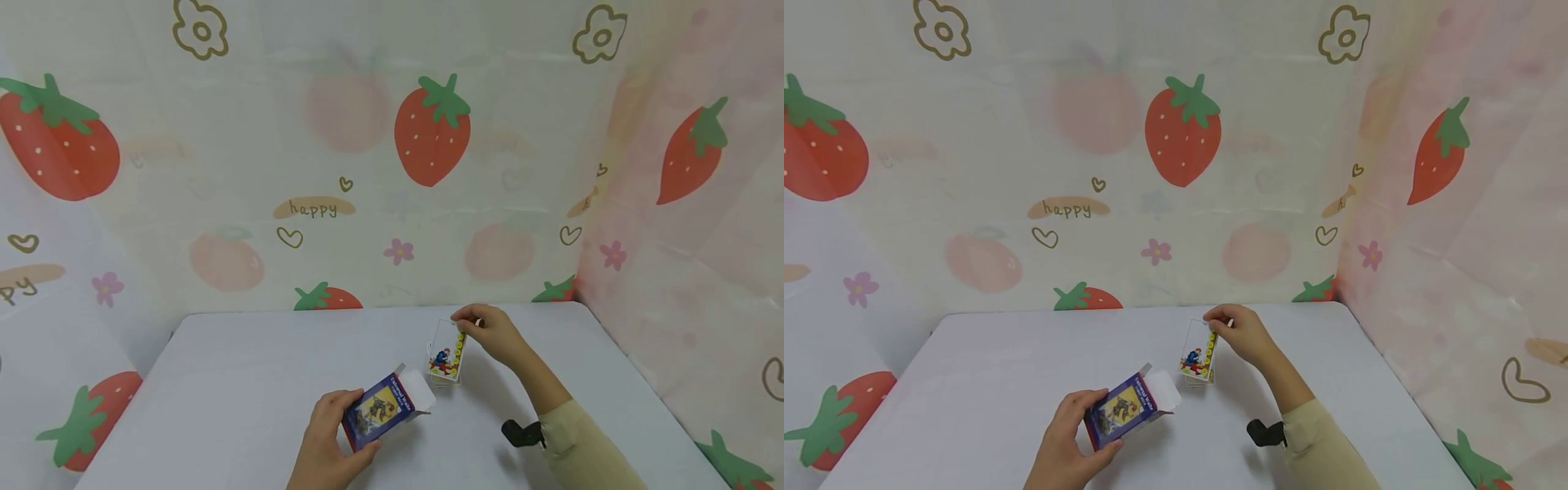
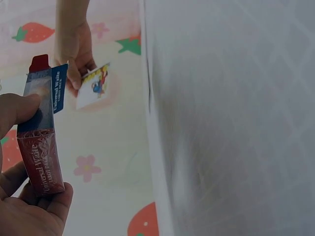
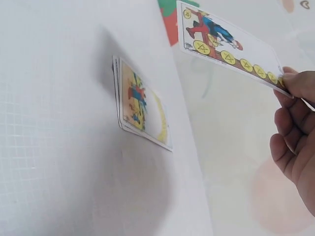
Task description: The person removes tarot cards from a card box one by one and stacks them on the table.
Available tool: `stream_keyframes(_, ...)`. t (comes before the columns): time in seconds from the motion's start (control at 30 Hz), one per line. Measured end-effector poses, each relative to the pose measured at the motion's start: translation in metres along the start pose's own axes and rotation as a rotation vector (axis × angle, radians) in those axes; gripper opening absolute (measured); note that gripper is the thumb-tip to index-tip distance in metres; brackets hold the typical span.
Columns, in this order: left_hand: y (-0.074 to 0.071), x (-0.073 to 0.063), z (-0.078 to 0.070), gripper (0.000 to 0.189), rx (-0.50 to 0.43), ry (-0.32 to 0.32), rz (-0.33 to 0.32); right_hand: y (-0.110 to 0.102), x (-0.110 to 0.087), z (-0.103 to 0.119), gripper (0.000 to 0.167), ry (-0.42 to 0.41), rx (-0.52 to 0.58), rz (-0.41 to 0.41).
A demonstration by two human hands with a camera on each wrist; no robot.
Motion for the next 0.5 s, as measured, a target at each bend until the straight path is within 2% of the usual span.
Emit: stream_keyframes(0.5,-0.001,0.000,0.001,0.074,0.009,-0.005,-0.010,0.012,0.013,-0.014,0.015,0.043,0.022,0.054)
Point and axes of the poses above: each hand's wrist, its own x-axis towards the middle knuckle, its own y-axis out of the palm, z = x × y, the point moved 3 cm from there along x, towards the middle knuckle, and after that the axes turned 7 degrees about -x, right-handed, at the moved point
